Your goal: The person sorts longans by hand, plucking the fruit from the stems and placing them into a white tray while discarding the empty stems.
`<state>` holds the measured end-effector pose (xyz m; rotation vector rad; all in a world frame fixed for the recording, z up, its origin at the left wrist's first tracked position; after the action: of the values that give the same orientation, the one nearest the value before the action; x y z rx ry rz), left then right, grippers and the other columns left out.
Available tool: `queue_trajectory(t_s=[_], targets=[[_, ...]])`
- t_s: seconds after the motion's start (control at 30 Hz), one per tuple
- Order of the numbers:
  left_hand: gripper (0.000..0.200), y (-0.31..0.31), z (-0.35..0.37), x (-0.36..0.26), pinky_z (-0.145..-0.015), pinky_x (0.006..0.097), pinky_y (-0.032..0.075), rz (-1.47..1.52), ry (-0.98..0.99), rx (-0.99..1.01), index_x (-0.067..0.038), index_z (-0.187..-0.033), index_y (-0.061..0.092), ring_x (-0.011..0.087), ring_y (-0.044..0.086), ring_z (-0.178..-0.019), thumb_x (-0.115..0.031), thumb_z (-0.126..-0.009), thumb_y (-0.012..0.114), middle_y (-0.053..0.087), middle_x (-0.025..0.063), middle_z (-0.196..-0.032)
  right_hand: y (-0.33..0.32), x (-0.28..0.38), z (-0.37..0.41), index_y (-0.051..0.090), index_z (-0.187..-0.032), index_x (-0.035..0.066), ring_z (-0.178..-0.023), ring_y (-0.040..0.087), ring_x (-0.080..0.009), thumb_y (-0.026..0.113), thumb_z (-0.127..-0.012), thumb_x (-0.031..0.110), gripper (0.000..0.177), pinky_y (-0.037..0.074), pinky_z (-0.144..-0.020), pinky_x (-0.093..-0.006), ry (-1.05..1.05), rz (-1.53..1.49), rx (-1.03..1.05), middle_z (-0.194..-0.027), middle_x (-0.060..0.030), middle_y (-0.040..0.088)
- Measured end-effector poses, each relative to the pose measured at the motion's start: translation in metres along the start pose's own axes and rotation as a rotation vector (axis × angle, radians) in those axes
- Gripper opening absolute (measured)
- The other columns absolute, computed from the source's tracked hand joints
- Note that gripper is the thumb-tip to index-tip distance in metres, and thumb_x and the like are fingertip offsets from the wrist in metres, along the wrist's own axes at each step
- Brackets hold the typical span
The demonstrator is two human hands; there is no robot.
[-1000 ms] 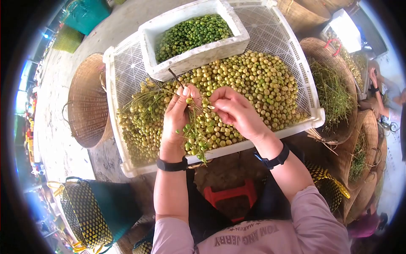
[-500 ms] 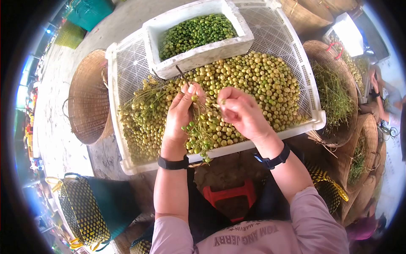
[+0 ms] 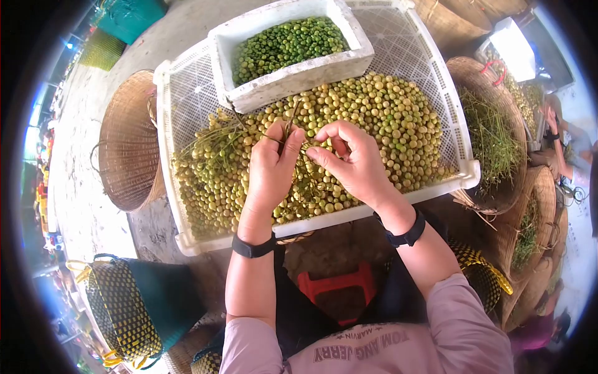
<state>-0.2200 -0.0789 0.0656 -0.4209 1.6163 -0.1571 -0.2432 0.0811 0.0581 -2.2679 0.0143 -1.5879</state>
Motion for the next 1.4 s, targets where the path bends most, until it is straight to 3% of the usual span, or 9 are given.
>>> queue_trajectory(t_s=[0.27, 0.4, 0.47, 0.5, 0.63, 0.8, 1.2, 1.3, 1.4], targets=[[0.024, 0.000, -0.002, 0.003, -0.057, 0.0277, 0.039, -0.015, -0.012, -0.069, -0.001, -0.093, 0.057, 0.0093, 0.042, -0.062, -0.024, -0.097, 0.057, 0.052, 0.0032, -0.066, -0.005, 0.000, 0.003, 0.061, -0.088, 0.006, -0.055, 0.036, -0.0025, 0.059, -0.096, 0.021, 0.017, 0.030, -0.049, -0.0220, 0.240, -0.395, 0.072, -0.069, 0.0058, 0.051], [0.024, -0.004, -0.003, 0.007, -0.061, 0.0230, 0.038, 0.162, -0.134, -0.122, -0.004, -0.096, 0.059, 0.0070, 0.044, -0.068, -0.028, -0.098, 0.055, 0.055, -0.0037, -0.077, -0.009, -0.012, 0.001, 0.060, -0.091, 0.008, -0.058, 0.035, 0.0001, 0.052, -0.098, 0.023, 0.018, 0.026, -0.048, -0.0184, 0.255, -0.526, 0.069, -0.074, 0.0069, 0.052], [0.023, -0.010, -0.005, 0.012, -0.060, 0.0216, 0.037, 0.413, -0.332, -0.209, -0.008, -0.095, 0.060, 0.0054, 0.045, -0.070, -0.030, -0.098, 0.055, 0.055, -0.0059, -0.082, -0.011, -0.016, 0.002, 0.058, -0.094, 0.010, -0.058, 0.036, -0.0003, 0.049, -0.096, 0.022, 0.016, 0.027, -0.047, -0.0176, 0.492, -0.853, 0.103, -0.074, 0.0065, 0.052], [0.023, -0.011, -0.005, 0.011, -0.060, 0.0216, 0.037, 0.411, -0.331, -0.211, -0.008, -0.095, 0.060, 0.0054, 0.045, -0.070, -0.030, -0.098, 0.055, 0.055, -0.0059, -0.082, -0.009, -0.013, 0.003, 0.057, -0.097, 0.010, -0.055, 0.036, -0.0018, 0.047, -0.092, 0.021, 0.015, 0.027, -0.048, -0.0162, 0.500, -0.845, 0.104, -0.074, 0.0061, 0.050], [0.042, -0.014, -0.005, 0.016, -0.088, 0.0250, 0.045, 0.582, -0.340, -0.292, -0.004, -0.129, 0.057, 0.0119, 0.057, -0.107, -0.031, -0.097, 0.053, 0.060, 0.0073, -0.121, 0.003, -0.004, 0.007, 0.057, -0.092, 0.011, -0.060, 0.036, -0.0012, 0.049, -0.098, 0.033, 0.024, 0.029, -0.051, -0.0175, 0.479, -0.563, 0.239, -0.073, 0.0072, 0.047], [0.040, -0.007, -0.005, 0.020, -0.084, 0.0251, 0.045, 0.627, -0.296, -0.279, -0.004, -0.126, 0.058, 0.0107, 0.057, -0.101, -0.032, -0.097, 0.053, 0.061, 0.0052, -0.114, 0.015, -0.004, 0.010, 0.058, -0.088, 0.008, -0.065, 0.034, -0.0013, 0.055, -0.098, 0.031, 0.025, 0.030, -0.059, -0.0189, 0.423, -0.583, 0.303, -0.071, 0.0089, 0.041], [0.033, -0.015, -0.008, 0.018, -0.078, 0.0293, 0.051, 0.730, -0.363, -0.395, -0.006, -0.123, 0.057, 0.0124, 0.060, -0.095, -0.027, -0.099, 0.050, 0.061, 0.0042, -0.106, 0.013, -0.017, 0.012, 0.055, -0.091, 0.009, -0.057, 0.037, -0.0027, 0.040, -0.093, 0.020, 0.019, 0.027, -0.046, -0.0175, 0.563, -1.105, 0.132, -0.074, 0.0032, 0.051], [0.049, -0.010, -0.009, 0.023, -0.088, 0.0341, 0.049, 0.770, -0.294, -0.321, -0.003, -0.134, 0.049, 0.0179, 0.058, -0.110, -0.033, -0.097, 0.051, 0.056, 0.0094, -0.128, 0.012, -0.008, 0.008, 0.055, -0.092, 0.010, -0.057, 0.037, -0.0020, 0.045, -0.096, 0.030, 0.023, 0.027, -0.047, -0.0171, 0.532, -0.904, 0.221, -0.074, 0.0042, 0.051], [0.053, -0.006, -0.004, 0.007, -0.092, 0.0338, 0.046, 0.585, -0.345, -0.353, -0.002, -0.136, 0.048, 0.0174, 0.054, -0.116, -0.036, -0.095, 0.054, 0.053, 0.0091, -0.131, 0.019, -0.009, 0.012, 0.057, -0.091, 0.010, -0.060, 0.040, -0.0010, 0.053, -0.097, 0.040, 0.031, 0.029, -0.047, -0.0164, 0.510, -0.688, 0.253, -0.073, 0.0063, 0.051]])
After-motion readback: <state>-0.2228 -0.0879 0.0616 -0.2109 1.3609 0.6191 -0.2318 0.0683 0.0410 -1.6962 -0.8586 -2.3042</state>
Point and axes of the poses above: each hand's wrist, its own z-axis away from the middle knuckle, its own y-axis out of the palm, x = y × z, the point moved 1 cm from there along -z, towards the middle knuckle
